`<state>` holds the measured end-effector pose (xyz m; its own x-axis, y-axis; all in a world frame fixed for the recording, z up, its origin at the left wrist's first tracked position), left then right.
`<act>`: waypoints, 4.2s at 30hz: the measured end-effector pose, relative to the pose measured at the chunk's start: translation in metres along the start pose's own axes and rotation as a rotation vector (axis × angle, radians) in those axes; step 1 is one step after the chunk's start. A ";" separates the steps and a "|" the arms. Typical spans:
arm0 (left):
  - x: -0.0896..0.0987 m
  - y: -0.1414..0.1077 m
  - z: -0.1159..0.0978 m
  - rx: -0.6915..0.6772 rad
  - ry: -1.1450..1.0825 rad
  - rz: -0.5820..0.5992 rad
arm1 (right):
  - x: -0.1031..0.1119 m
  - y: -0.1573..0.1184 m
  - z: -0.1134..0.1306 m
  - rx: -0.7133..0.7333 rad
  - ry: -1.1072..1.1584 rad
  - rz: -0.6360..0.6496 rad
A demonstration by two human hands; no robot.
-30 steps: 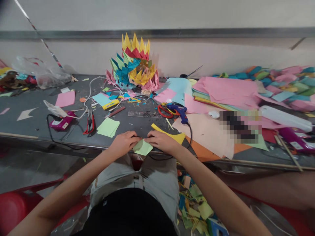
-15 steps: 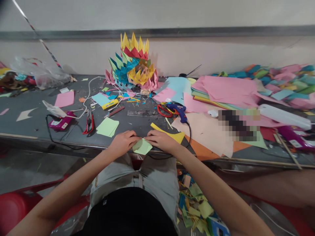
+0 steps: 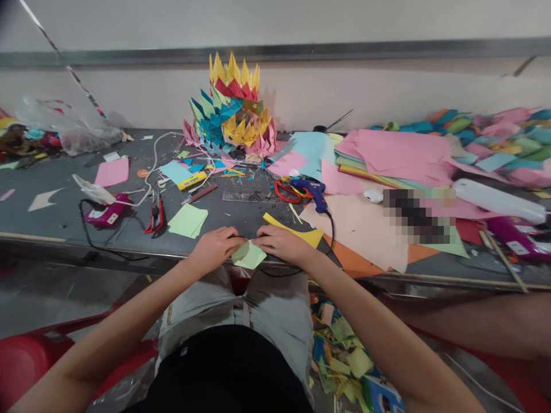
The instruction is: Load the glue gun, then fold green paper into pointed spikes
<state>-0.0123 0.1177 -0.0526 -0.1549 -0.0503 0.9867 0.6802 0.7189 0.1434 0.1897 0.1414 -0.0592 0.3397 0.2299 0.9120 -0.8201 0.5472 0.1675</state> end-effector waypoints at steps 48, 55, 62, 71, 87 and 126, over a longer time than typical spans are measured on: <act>0.001 0.001 0.000 0.026 -0.070 -0.030 | 0.012 -0.010 0.007 -0.126 0.034 -0.118; 0.008 -0.005 0.003 -0.043 0.015 0.015 | 0.011 -0.011 0.006 -0.134 0.043 -0.109; 0.008 -0.014 0.010 0.016 -0.044 0.022 | 0.019 -0.010 0.013 -0.167 0.184 -0.067; 0.004 -0.007 0.011 0.136 -0.113 -0.016 | 0.015 -0.013 0.021 -0.232 0.180 -0.071; 0.017 0.002 -0.014 -0.127 -0.147 0.055 | 0.010 -0.012 0.016 -0.169 0.075 -0.070; -0.013 -0.040 -0.037 0.131 -0.067 0.052 | 0.014 -0.011 0.010 -0.076 -0.024 0.040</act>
<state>-0.0115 0.0639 -0.0680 -0.1721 0.0322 0.9846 0.5895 0.8041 0.0767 0.1992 0.1306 -0.0446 0.2953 0.2344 0.9262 -0.7951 0.5977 0.1023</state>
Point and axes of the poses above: each hand's wrist, its own y-axis towards the middle knuckle, its own x-axis out of the back of the hand, z = x × y, the point moved 2 cm from there along y, towards the middle knuckle, and after that the axes turned 5 degrees about z, right-handed, at the moved point
